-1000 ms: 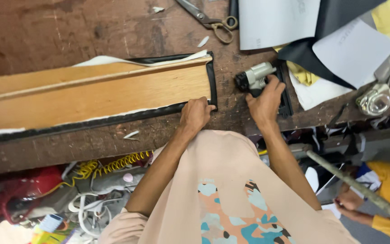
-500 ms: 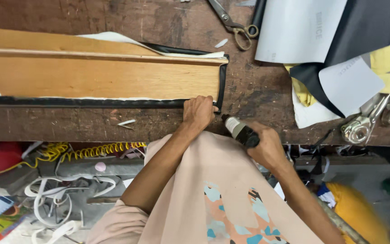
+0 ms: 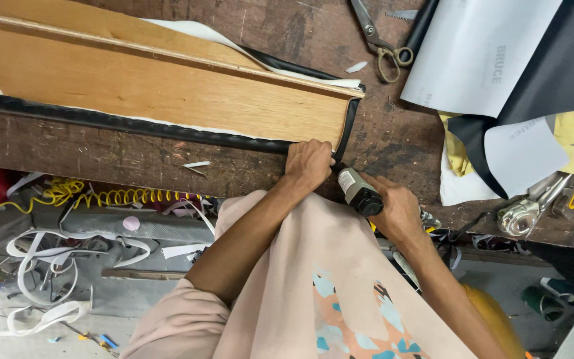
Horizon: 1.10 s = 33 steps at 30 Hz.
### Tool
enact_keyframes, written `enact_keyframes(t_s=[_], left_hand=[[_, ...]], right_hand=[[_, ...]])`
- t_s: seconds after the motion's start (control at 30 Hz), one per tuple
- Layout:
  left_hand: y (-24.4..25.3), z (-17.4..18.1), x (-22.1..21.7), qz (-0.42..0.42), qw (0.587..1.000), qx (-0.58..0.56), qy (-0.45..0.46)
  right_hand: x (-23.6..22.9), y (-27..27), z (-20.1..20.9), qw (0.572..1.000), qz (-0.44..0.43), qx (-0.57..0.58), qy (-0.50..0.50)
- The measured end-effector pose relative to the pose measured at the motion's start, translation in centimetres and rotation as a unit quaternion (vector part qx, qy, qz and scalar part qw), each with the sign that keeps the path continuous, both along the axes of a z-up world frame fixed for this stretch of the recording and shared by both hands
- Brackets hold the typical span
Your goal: The person staples white and black fabric onto the edges of a long wooden board using a pneumatic staple gun. They repeatedly trim excess fabric with scissors and re-staple to secure the material along the board's length.
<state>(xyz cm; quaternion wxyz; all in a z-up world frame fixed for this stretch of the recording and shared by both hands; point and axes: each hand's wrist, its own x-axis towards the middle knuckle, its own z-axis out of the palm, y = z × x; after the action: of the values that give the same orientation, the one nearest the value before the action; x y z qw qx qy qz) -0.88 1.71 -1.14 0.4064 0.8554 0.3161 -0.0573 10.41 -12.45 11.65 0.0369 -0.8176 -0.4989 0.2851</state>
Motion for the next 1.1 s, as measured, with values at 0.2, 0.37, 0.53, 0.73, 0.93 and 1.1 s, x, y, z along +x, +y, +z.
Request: enact_keyframes(t_s=[0.2,0.37,0.53,0.73,0.93,1.1], left_hand=[[0.3,0.4,-0.2,0.004,1.000,-0.007,-0.011],[0.0,-1.4,-0.3,0.008,0.999,-0.011,-0.037],[1.5,-2.7,-0.6,0.093,0.984,-0.145,-0.037],[2.4,-2.7,-0.9,0.235,0.937,-0.235,-0.110],[2.3,-1.5,-1.0,0.279,0.915,-0.268,-0.114],[1.0,-0.1,0.5,0.188,0.969,-0.144,-0.071]], right_hand=[[0.1,0.7,0.1,1.000,0.007,-0.023,0.001],[0.8,1.2,-0.2,0.997,0.045,-0.055,-0.014],[0.5,2.4,0.0,0.995,0.027,-0.093,-0.007],[0.3,2.9,0.2,0.994,0.030,-0.105,0.002],[0.9,1.9,-0.1,0.994,0.005,-0.102,0.036],[1.4,-0.9,0.0,0.999,-0.003,-0.016,0.051]])
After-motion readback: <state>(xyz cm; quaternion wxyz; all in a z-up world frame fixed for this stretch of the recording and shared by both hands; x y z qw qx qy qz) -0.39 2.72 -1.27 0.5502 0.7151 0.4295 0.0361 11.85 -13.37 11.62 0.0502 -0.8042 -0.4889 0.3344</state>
